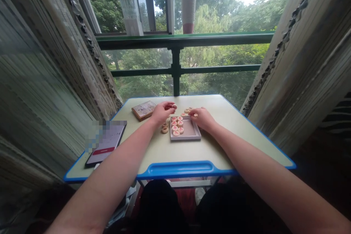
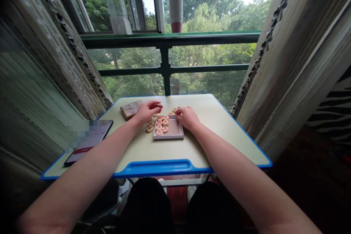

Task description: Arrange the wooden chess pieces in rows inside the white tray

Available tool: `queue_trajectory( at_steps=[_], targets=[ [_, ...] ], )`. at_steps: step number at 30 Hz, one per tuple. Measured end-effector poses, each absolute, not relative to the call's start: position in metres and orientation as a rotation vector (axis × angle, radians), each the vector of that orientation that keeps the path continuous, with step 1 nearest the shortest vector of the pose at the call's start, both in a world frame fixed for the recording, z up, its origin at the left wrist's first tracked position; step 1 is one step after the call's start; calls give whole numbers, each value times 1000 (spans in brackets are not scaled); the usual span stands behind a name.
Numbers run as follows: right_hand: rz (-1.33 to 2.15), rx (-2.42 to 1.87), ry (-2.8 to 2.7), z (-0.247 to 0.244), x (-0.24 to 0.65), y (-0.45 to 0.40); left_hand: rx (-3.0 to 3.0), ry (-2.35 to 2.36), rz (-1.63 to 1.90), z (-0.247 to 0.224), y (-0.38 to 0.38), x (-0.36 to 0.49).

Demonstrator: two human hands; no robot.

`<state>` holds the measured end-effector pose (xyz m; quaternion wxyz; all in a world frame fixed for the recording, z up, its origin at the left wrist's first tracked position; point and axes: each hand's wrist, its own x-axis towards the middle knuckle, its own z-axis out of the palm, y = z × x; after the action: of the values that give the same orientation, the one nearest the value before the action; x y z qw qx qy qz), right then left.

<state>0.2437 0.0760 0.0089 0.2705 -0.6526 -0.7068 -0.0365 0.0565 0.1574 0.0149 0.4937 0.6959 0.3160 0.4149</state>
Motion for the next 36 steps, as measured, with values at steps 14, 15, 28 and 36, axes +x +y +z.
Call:
queue_trajectory(
  at_steps=[14, 15, 28, 36],
  targets=[
    [-72, -1412, -1966, 20, 238, 63, 1637, 583, 818, 28, 130, 62],
    [-78, -1400, -1966, 21, 238, 63, 1658, 590, 807, 28, 129, 63],
    [-111, -1349, -1931, 24, 237, 61, 1714, 605, 810, 30, 127, 62],
    [-117, -1348, -1930, 24, 237, 59, 1662, 629, 784, 30, 129, 60]
  ],
)
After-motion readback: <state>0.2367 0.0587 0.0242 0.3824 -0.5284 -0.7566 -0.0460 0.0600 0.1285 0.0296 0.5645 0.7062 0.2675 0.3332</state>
